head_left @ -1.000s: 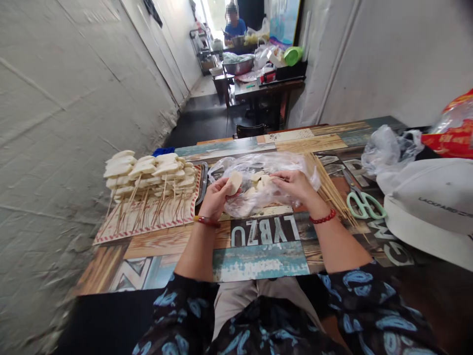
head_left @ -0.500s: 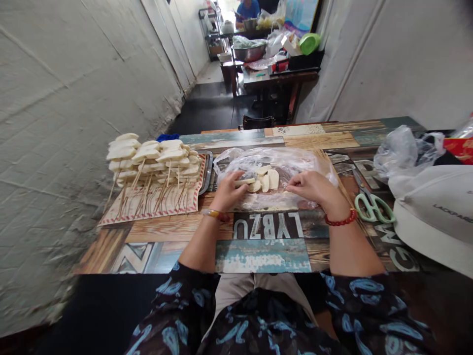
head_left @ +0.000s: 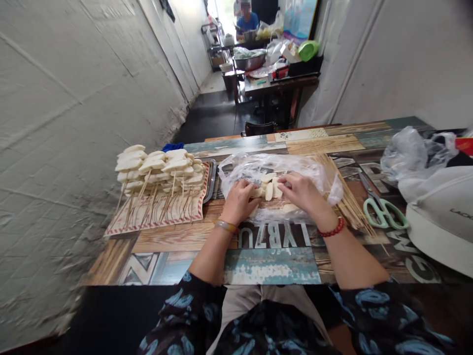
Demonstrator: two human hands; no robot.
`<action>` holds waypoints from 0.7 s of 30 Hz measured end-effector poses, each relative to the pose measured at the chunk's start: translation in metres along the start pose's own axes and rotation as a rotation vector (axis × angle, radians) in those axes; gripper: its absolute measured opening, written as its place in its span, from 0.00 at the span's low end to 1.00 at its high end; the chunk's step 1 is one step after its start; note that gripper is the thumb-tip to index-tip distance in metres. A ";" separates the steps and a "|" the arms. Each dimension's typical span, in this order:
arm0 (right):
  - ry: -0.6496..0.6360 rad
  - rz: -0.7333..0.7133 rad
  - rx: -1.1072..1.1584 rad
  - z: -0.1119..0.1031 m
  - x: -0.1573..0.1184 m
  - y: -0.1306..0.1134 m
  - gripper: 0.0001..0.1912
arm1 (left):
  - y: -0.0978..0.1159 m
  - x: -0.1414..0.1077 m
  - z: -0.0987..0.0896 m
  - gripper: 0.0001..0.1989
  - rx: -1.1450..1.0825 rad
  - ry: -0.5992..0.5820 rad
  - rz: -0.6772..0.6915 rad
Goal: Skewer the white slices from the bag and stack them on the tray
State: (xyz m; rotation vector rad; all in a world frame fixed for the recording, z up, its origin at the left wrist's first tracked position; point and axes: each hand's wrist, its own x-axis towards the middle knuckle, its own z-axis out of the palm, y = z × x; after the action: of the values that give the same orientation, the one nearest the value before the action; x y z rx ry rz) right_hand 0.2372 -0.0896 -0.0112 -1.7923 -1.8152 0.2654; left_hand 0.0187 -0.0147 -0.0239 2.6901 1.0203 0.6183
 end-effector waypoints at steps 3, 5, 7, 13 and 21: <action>0.009 0.054 -0.096 0.012 0.003 0.006 0.18 | -0.006 0.001 0.002 0.06 -0.079 0.088 -0.080; -0.033 0.066 -0.147 0.018 0.005 0.009 0.19 | -0.009 0.002 0.000 0.06 -0.241 0.146 -0.199; -0.047 0.062 -0.141 0.021 0.007 0.011 0.19 | -0.012 0.003 -0.003 0.07 -0.514 0.175 -0.334; -0.039 0.071 0.015 0.027 0.011 0.012 0.18 | -0.012 0.002 -0.014 0.14 -1.258 0.232 -0.560; -0.093 0.114 0.117 0.032 0.014 0.022 0.26 | -0.009 0.001 -0.019 0.16 -1.325 0.172 -0.547</action>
State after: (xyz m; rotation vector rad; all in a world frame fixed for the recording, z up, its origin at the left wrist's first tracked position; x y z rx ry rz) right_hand 0.2401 -0.0665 -0.0450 -1.8298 -1.7250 0.4970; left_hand 0.0058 -0.0064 -0.0095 1.1804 0.8345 0.9373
